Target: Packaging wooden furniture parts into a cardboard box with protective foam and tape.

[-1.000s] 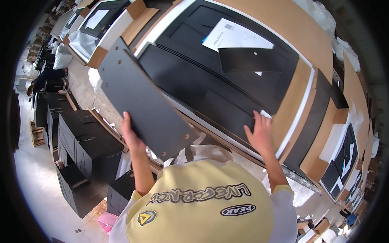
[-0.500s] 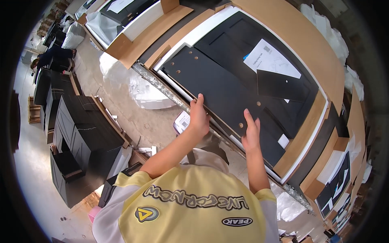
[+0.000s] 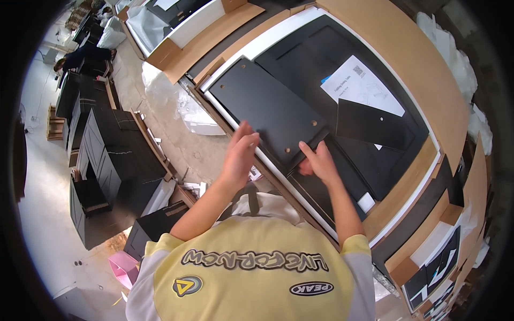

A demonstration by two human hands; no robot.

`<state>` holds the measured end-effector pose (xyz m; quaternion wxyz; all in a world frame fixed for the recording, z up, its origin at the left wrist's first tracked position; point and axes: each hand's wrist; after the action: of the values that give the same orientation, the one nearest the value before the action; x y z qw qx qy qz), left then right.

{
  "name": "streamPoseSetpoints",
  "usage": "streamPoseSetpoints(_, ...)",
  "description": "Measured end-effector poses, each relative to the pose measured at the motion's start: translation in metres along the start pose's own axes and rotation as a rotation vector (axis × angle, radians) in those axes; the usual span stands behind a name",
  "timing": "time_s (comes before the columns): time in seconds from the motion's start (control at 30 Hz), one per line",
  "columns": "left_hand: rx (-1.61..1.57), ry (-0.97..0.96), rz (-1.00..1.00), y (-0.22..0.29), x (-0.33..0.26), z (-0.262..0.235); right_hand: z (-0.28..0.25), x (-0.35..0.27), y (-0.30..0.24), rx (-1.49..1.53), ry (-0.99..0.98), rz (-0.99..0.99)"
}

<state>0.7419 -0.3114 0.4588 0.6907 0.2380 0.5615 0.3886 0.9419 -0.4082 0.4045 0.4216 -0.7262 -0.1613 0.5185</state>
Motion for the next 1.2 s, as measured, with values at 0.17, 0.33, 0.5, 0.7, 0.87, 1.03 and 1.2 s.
streamPoseSetpoints(0.17,0.675,-0.263,0.8,0.025,0.034,0.015,-0.022,0.004,-0.019,-0.872,0.063,-0.14)
streamPoseSetpoints(0.33,1.373,-0.214,1.343,-0.013,0.101,0.049,-0.005,0.007,-0.021,-0.732,0.266,-0.487)
streamPoseSetpoints(0.5,1.716,-0.345,1.412,-0.038,0.142,0.014,0.025,0.011,0.008,-0.761,0.311,-0.519)
streamPoseSetpoints(0.7,1.766,-0.403,1.416,-0.033,0.141,0.01,0.015,-0.008,-0.012,-0.678,0.385,-0.894)
streamPoseSetpoints(0.87,1.727,-0.431,1.444,-0.036,0.148,0.008,-0.002,-0.045,0.042,-0.605,0.66,-0.7)
streamPoseSetpoints(1.03,1.774,-0.426,1.403,-0.041,0.164,0.001,-0.01,-0.058,0.099,-0.844,0.863,-0.63)
streamPoseSetpoints(1.2,1.797,-0.481,1.374,-0.035,0.167,0.012,-0.016,-0.058,0.108,-0.901,0.974,-0.534)
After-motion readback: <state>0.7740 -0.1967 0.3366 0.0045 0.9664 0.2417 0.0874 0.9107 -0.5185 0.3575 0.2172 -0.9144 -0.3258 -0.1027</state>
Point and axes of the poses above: each hand's wrist, its own x-axis towards the middle knuckle, its own z-axis out of the palm, y = z × x, and after that the axes turned 13 degrees about y, right-handed
